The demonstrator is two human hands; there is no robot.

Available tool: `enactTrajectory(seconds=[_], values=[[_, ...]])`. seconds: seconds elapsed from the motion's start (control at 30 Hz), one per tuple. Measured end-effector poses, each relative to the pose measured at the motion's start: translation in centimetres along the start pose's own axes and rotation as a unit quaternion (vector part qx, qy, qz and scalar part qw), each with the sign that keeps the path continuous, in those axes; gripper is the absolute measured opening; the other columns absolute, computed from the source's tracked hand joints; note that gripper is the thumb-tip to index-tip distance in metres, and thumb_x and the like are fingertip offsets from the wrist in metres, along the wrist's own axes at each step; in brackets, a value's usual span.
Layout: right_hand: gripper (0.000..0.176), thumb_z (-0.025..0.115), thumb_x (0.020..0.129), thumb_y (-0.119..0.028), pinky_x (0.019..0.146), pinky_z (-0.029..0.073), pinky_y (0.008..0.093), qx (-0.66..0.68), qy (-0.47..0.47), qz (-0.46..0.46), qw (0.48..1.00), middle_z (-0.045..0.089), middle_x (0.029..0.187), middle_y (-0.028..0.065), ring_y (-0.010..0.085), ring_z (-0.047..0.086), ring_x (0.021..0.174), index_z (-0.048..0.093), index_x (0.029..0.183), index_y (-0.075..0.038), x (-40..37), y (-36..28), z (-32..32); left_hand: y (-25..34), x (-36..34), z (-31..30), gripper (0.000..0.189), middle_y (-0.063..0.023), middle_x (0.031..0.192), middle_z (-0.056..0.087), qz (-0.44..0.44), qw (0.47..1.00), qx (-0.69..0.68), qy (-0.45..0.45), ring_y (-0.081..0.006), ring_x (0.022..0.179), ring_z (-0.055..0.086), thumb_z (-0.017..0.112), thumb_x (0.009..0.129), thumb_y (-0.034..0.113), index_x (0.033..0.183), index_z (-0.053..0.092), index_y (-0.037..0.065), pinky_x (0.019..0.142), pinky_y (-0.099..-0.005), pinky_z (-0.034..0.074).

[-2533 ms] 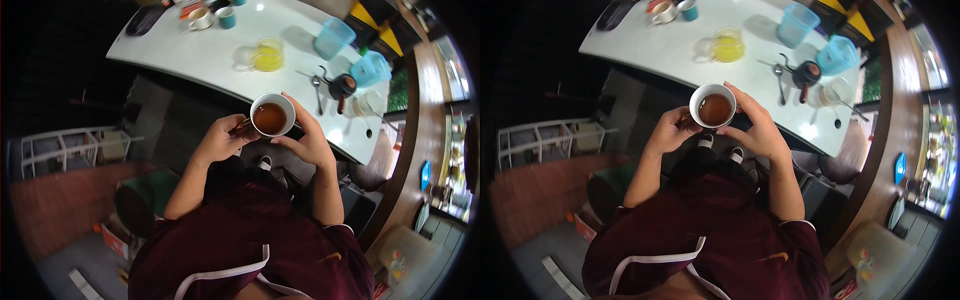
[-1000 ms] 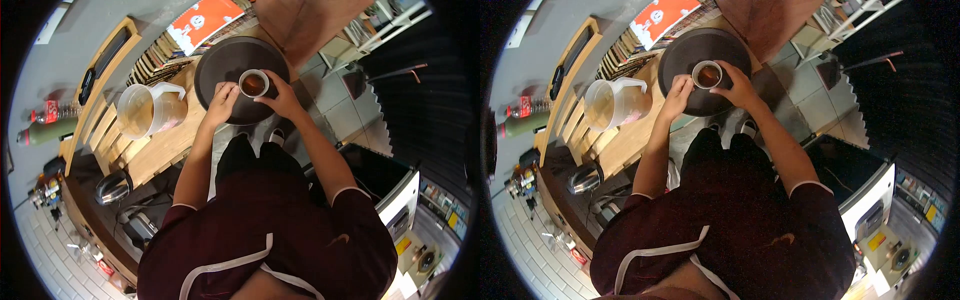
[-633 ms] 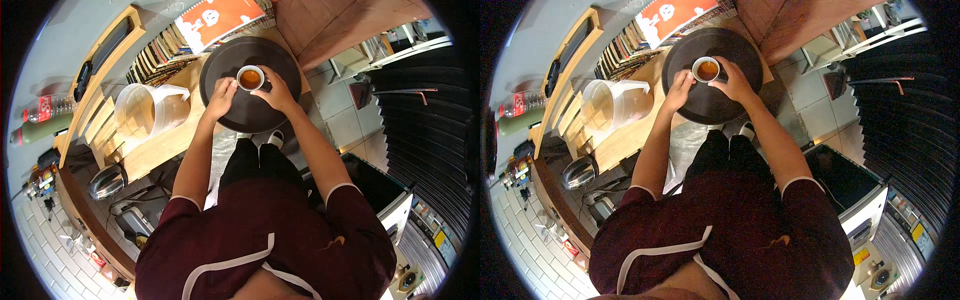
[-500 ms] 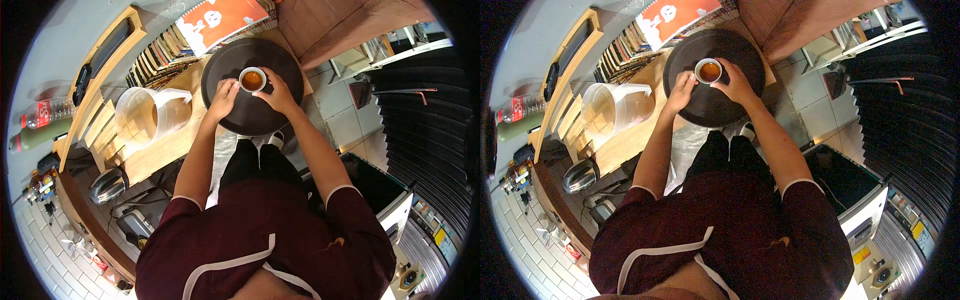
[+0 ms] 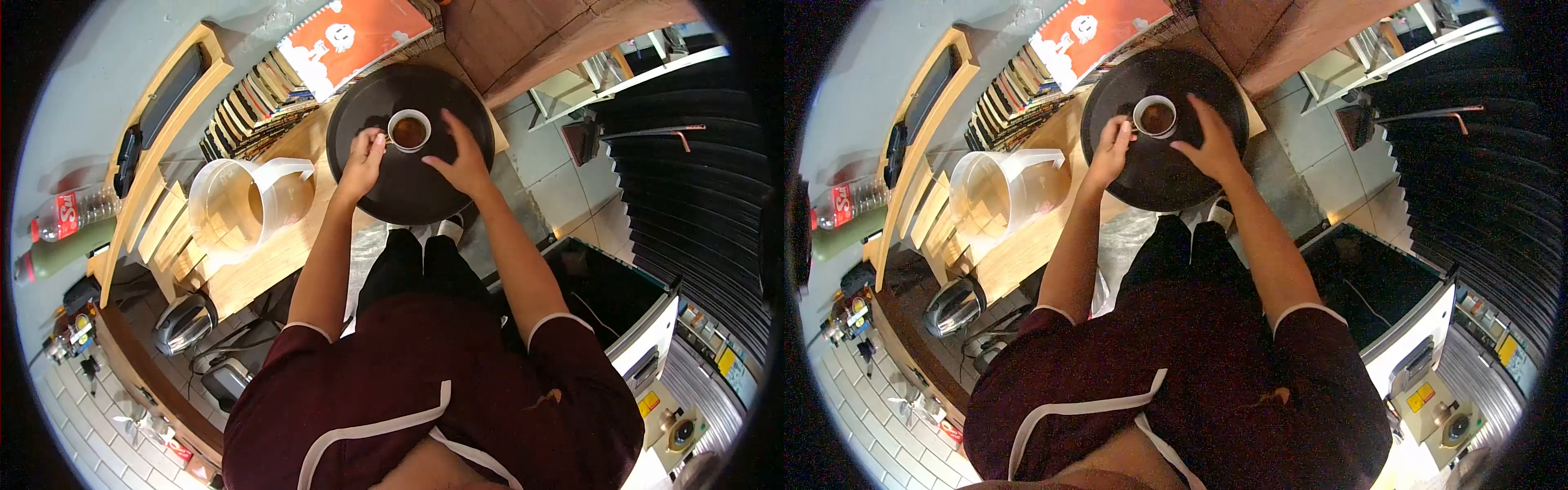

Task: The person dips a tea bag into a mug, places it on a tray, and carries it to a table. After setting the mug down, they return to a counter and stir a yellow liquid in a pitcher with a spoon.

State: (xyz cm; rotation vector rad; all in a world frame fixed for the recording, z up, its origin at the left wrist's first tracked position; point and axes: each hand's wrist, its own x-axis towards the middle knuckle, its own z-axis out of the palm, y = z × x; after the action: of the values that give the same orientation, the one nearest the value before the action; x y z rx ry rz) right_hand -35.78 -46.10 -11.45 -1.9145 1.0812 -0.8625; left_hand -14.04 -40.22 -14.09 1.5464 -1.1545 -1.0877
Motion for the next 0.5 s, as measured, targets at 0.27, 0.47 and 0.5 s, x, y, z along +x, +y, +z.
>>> enactTrajectory(seconds=[0.27,0.47,0.5], values=[[0.057,0.058,0.091,-0.029,0.099,0.038,0.0407,0.009,0.236,0.389,0.890,0.046,0.128,0.0290,0.0382,0.048,0.119,0.032,0.132,0.001,-8.5,4.3,1.7,-1.0,1.0,-1.4,0.044,-0.0215,0.127,0.044,0.043,0.924,0.320,0.206,-0.0392,0.119,0.041,0.060,0.089,0.029,0.124,0.048,0.005,0.100,-0.0480,0.032],[0.048,0.044,0.098,-0.028,0.100,0.037,0.0407,0.078,0.282,0.395,0.871,0.048,0.129,0.0253,0.0360,0.049,0.118,0.032,0.135,0.001,-7.6,2.6,3.4,-1.4,2.2,-1.2,0.061,-0.0218,0.139,0.037,-0.089,0.873,0.412,0.247,-0.0417,0.128,0.031,0.059,0.087,0.032,0.137,0.037,0.005,0.103,-0.0579,0.024],[0.046,0.043,0.099,-0.026,0.100,0.037,0.0404,0.054,0.287,0.356,0.888,0.049,0.130,0.0234,0.0351,0.050,0.118,0.034,0.136,0.001,-7.5,2.2,3.2,-1.6,2.4,-1.5,0.060,-0.0217,0.137,0.040,-0.126,0.881,0.391,0.234,-0.0412,0.128,0.032,0.059,0.087,0.033,0.136,0.039,0.004,0.102,-0.0574,0.026]])
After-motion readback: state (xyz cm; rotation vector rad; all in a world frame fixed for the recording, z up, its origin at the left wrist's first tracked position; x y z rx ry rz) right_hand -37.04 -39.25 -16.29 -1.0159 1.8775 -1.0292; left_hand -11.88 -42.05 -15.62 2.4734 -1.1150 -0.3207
